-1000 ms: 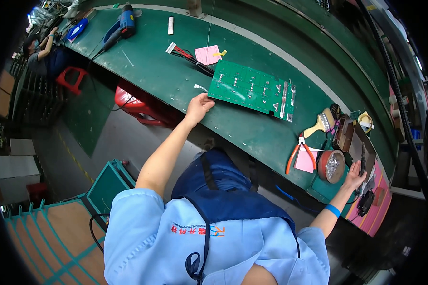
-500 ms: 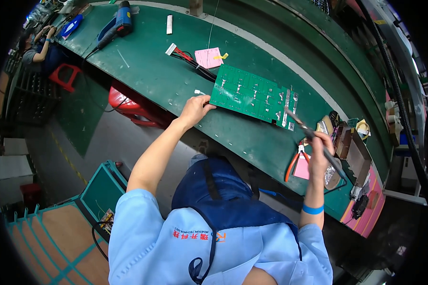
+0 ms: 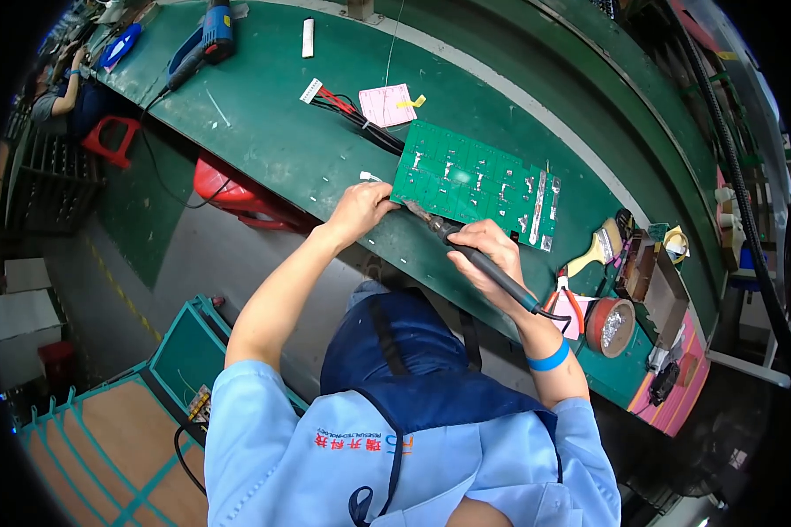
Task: The person solders electronic components and wires onto a printed circuit board using a soldering iron and solder wire. A brush and pliers are used to manipulate the components and wires during the soldering process.
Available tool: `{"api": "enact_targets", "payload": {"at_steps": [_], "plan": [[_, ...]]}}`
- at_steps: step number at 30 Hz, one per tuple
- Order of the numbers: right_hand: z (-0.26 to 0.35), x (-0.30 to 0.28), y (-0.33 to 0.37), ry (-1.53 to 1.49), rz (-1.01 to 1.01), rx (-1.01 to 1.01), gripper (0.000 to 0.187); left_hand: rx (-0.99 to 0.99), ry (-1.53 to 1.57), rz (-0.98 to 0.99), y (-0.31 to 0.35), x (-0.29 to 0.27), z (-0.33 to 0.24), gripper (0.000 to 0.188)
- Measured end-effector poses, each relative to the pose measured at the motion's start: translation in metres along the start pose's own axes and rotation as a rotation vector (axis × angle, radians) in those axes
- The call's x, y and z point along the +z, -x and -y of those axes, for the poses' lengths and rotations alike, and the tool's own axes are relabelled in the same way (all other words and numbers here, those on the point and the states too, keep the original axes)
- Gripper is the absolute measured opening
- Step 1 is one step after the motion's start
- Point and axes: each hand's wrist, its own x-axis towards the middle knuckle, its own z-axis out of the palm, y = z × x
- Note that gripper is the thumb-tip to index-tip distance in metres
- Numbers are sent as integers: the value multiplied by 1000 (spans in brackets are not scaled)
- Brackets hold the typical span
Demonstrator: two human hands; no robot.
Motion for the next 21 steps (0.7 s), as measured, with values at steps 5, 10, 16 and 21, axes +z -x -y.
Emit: {"api": "enact_targets", "payload": {"at_steps": [5,10,16,21], "plan": [[-7,6,0,-3,7,-7,19,14,24,6,0,0,0,13],[-10,8,-2,-1,5,-21,20,-14,16,23,-2,-3,-3,11],[-9,7,-2,-1,-5,-4,20,-6,76,18,-2,-3,-5,13],[-9,6,-2,-39,-13,57,19,-42,95,17,-2,-2,-6,14]]}}
